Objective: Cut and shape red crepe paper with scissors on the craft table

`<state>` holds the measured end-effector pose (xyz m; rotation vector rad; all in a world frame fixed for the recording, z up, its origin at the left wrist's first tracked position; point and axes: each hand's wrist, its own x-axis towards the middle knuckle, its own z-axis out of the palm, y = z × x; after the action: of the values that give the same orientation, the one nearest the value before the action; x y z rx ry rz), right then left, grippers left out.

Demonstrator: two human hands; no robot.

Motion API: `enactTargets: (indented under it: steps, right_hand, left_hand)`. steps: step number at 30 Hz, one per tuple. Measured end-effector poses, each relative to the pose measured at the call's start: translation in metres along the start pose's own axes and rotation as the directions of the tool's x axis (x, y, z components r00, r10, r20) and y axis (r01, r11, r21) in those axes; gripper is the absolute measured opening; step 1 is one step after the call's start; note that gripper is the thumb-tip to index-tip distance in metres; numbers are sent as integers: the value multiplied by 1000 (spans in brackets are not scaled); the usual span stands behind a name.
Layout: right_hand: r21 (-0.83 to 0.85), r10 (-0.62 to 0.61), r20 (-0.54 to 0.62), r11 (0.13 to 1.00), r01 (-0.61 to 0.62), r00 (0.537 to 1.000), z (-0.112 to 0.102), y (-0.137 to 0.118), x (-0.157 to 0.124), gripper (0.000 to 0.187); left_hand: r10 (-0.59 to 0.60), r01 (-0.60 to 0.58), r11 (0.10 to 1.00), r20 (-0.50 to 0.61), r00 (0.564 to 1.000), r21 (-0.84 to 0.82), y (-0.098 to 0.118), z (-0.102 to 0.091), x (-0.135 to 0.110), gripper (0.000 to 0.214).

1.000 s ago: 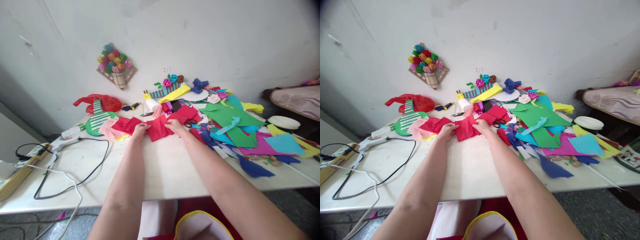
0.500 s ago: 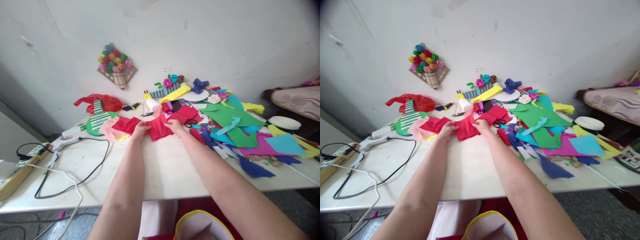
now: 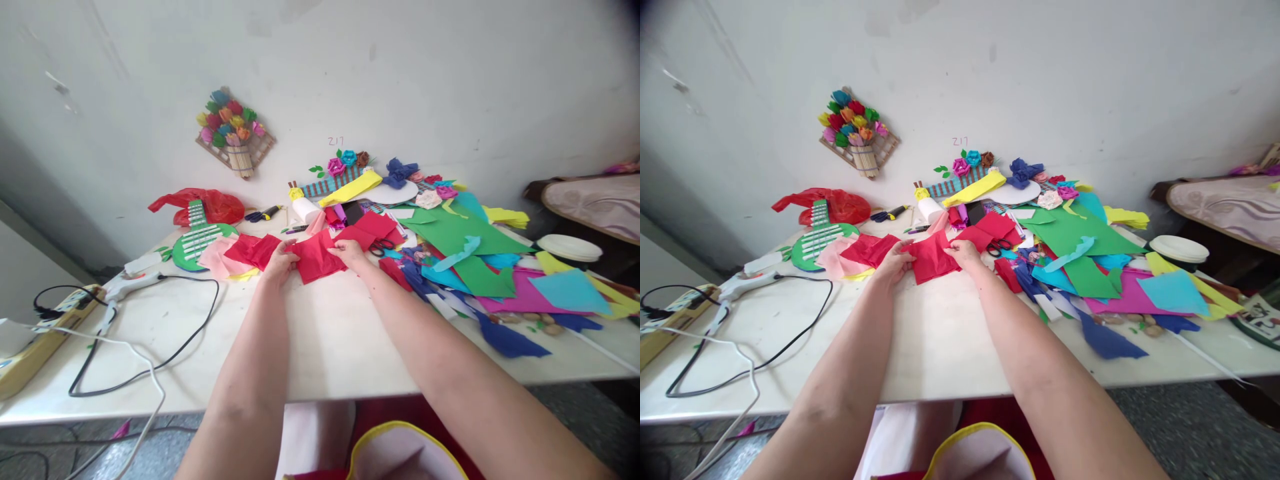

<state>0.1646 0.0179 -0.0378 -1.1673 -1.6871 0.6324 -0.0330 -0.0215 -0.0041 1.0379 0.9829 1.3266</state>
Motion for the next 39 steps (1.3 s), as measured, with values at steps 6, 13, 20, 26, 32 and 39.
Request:
enactTargets:
  steps: [6,13,20,26,32,39]
  right_hand:
    - [6,5,4,1000,-5,1000,0,1,0,34]
    - [5,13,13,1000,-13,1000,-2,1,0,33]
    - [8,28,25,1000,-29,999,-1,2,1,31]
    - [-6,41,31,999,-41,999,-1,4,1,29]
    - [-3,29,29,1000,-28,999,-1,4,1,31]
    - [-27,32,35,999,-31,999,-2,1,0,31]
  left_hand:
    - [-1,1,1000,24,1000,-6,0,1,1,50]
    - [-9,9,1000,46,999,9,0,-1,1,46]
    - [-41,42,998,-11,999,49,-2,-2,5,37]
    - [-44,45,998,-25,999,42,-4,-3,9,31]
    - [-52,52,999,-7,999,14,-4,-3,9,27]
    - [-64,64,998,-41,997,3,0,0,6,18]
